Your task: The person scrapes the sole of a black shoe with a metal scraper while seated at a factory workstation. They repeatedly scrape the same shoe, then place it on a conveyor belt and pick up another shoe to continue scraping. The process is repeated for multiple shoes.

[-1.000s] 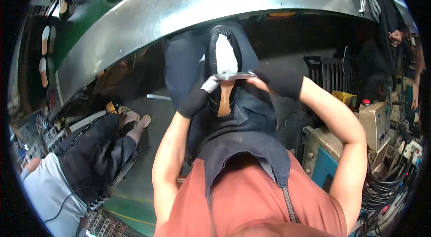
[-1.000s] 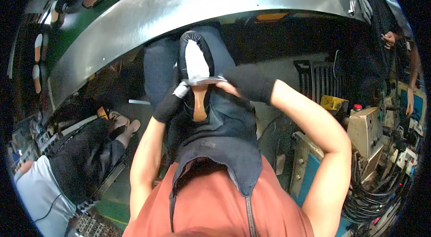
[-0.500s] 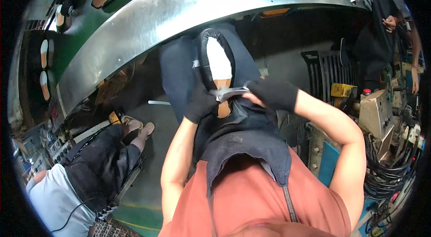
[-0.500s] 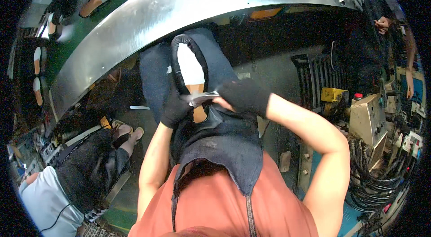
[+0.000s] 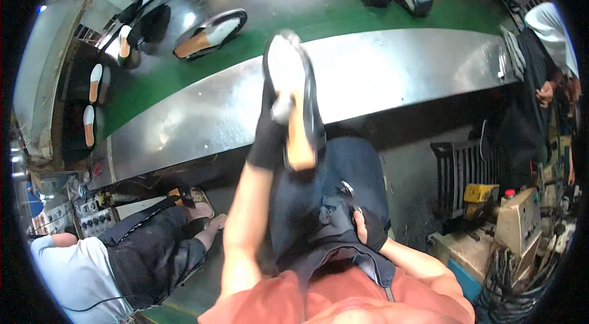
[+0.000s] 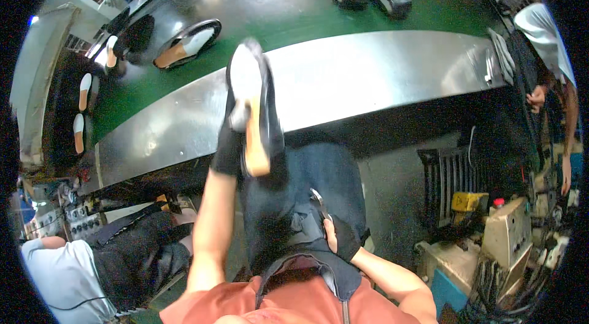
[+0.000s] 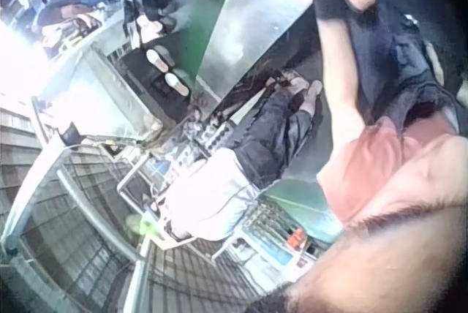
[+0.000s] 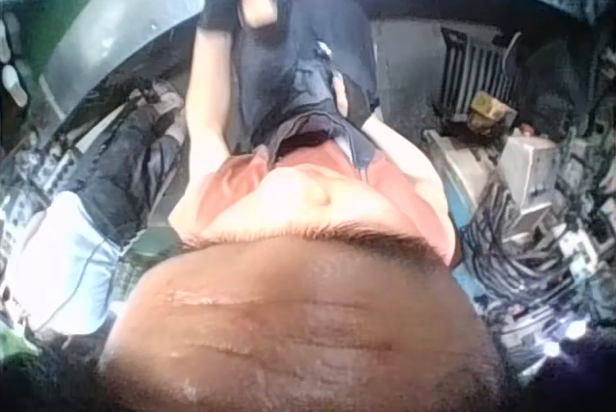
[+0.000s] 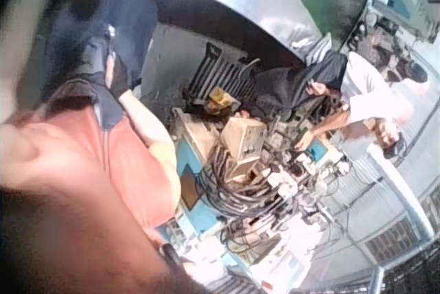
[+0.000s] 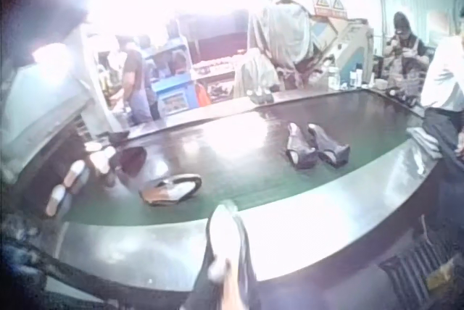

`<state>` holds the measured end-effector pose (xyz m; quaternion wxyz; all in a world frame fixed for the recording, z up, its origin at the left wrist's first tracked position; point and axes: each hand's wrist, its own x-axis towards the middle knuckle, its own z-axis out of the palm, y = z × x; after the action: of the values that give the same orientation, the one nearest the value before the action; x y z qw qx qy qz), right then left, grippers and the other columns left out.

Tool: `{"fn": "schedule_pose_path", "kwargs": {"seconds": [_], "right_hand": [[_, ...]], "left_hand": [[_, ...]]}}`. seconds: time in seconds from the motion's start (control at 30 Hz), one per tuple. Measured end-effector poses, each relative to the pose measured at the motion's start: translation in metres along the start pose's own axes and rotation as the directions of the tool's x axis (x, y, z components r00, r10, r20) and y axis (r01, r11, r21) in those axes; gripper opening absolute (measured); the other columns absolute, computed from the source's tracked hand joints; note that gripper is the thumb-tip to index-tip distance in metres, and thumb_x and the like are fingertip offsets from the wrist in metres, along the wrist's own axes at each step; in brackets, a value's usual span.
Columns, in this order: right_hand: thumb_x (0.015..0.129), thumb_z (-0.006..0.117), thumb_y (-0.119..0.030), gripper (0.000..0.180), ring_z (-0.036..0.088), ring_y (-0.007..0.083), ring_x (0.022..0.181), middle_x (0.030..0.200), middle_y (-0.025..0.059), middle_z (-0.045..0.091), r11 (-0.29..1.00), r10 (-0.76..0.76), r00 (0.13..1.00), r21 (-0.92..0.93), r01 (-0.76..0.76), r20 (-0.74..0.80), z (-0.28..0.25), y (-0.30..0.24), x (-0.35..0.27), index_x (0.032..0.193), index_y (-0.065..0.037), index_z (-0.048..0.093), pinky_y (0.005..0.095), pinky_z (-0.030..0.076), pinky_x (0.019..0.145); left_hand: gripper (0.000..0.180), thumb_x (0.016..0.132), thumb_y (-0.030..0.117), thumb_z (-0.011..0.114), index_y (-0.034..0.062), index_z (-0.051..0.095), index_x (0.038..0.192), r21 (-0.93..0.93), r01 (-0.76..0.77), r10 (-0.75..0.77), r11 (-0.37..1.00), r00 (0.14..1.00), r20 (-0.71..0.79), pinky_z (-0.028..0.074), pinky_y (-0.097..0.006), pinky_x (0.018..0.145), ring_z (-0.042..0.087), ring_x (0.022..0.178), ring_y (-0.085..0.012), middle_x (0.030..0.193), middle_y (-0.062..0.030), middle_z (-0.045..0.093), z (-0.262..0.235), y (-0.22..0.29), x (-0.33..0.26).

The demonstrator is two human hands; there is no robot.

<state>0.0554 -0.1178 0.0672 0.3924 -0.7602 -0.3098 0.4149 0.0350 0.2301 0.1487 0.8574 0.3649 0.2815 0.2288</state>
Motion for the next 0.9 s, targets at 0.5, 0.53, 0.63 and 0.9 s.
{"fn": "schedule_pose_path", "kwargs": {"seconds": [0.5, 0.53, 0.63, 0.9], "right_hand": [[0.099, 0.040, -0.033, 0.043, 0.058, 0.0455, 0.084, 0.087, 0.0292, 0.060, 0.997, -0.039, 0.957, 0.068, 0.020, 0.287, 0.004, 0.005, 0.109, 0.090, 0.004, 0.062, 0.0473, 0.046, 0.075], [0.099, 0.040, -0.032, 0.043, 0.058, 0.0454, 0.083, 0.087, 0.0292, 0.060, 0.999, 0.022, 0.942, 0.024, -0.032, 0.336, 0.003, 0.002, 0.113, 0.091, 0.004, 0.062, 0.0471, 0.046, 0.074], [0.099, 0.039, -0.030, 0.042, 0.059, 0.0440, 0.079, 0.085, 0.0284, 0.060, 0.993, 0.121, 0.918, -0.048, -0.111, 0.377, -0.003, -0.003, 0.107, 0.091, 0.004, 0.063, 0.0463, 0.046, 0.072], [0.100, 0.041, -0.022, 0.033, 0.062, 0.0299, 0.087, 0.097, 0.0198, 0.064, 0.996, -0.086, 0.934, 0.023, 0.083, 0.348, -0.006, -0.038, 0.108, 0.110, 0.003, 0.062, 0.0387, 0.049, 0.079]], "left_hand": [[0.068, 0.073, 0.044, 0.073, 0.0015, 0.055, 0.122, 0.687, 0.018, 0.423, -0.727, 0.800, 0.426, 0.045, -0.044, 0.091, 0.057, 0.107, -0.0378, 0.112, -0.0193, 0.060, -0.216, 0.265, 0.186], [0.069, 0.072, 0.046, 0.073, 0.0019, 0.055, 0.123, 0.810, 0.105, 0.475, -0.577, 0.850, 0.228, 0.045, -0.044, 0.090, 0.057, 0.107, -0.0378, 0.112, -0.0196, 0.060, -0.230, 0.262, 0.193], [0.074, 0.072, 0.047, 0.071, 0.0026, 0.054, 0.128, 0.920, 0.375, 0.446, -0.109, 0.846, -0.292, 0.045, -0.043, 0.095, 0.061, 0.104, -0.0394, 0.117, -0.0240, 0.061, -0.193, 0.231, 0.200], [0.065, 0.075, 0.025, 0.069, -0.0018, 0.046, 0.130, 0.994, 0.101, 0.487, 0.037, 0.867, -0.106, 0.050, -0.040, 0.081, 0.062, 0.099, -0.0368, 0.106, -0.0204, 0.063, -0.194, 0.173, 0.131]]}}
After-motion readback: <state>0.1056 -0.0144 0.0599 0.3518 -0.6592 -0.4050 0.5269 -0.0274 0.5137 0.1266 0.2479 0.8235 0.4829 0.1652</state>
